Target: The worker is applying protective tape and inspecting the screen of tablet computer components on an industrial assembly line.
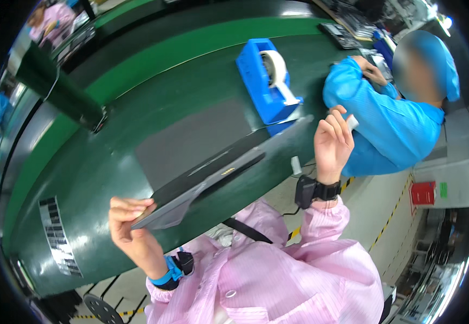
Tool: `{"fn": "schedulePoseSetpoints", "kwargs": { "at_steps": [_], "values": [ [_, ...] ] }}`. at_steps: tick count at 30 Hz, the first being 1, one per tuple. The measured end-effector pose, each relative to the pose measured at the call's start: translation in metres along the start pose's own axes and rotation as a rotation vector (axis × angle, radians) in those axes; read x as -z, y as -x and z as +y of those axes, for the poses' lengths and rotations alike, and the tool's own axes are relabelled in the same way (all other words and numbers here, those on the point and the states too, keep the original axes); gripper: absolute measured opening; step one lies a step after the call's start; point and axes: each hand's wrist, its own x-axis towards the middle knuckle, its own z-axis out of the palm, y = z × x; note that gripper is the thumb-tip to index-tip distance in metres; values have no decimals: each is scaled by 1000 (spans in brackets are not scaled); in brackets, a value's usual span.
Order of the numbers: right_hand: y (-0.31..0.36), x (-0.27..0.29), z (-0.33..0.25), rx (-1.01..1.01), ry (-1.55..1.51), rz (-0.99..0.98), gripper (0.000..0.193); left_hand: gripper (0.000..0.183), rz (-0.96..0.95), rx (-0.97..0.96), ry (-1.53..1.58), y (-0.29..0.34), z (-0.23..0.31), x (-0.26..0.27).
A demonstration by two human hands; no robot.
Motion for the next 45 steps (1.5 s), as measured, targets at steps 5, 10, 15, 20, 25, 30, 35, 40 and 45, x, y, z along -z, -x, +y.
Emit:
{"fn": "schedulePoseSetpoints", "kwargs": {
  "at_steps": [5, 10, 15, 20, 25, 30, 35, 40, 45],
  "values": [
    [11, -52, 38, -160, -348, -145, 16, 45, 82, -17, -48, -1, 1, -1],
    [21, -65, 59, -239, -393, -191, 13, 46, 72, -13, -58, 1, 0, -3],
    [22, -66, 64, -288, -395, -236, 13, 45, 10, 35, -48, 4, 3, 1],
    [20, -66, 66, -304, -357, -249, 12, 44, 10, 26, -78, 3, 2, 2],
    [18, -65, 68, -314, -316, -296, 9, 43, 0, 28, -81, 3, 2, 3],
    [20, -60, 68, -353, -184, -339, 13, 43, 1, 27, -87, 4, 1, 4],
    [18, -56, 66, -361, -119, -364, 8, 45, 3, 27, -101, 3, 2, 3],
    [16, -60, 65, -364, -53, -344, 7, 50, 73, 3, -113, 2, -1, 2],
    [16, -60, 64, -374, -57, -352, 10, 50, 82, 5, -116, 2, 0, -1]
  ]
}}
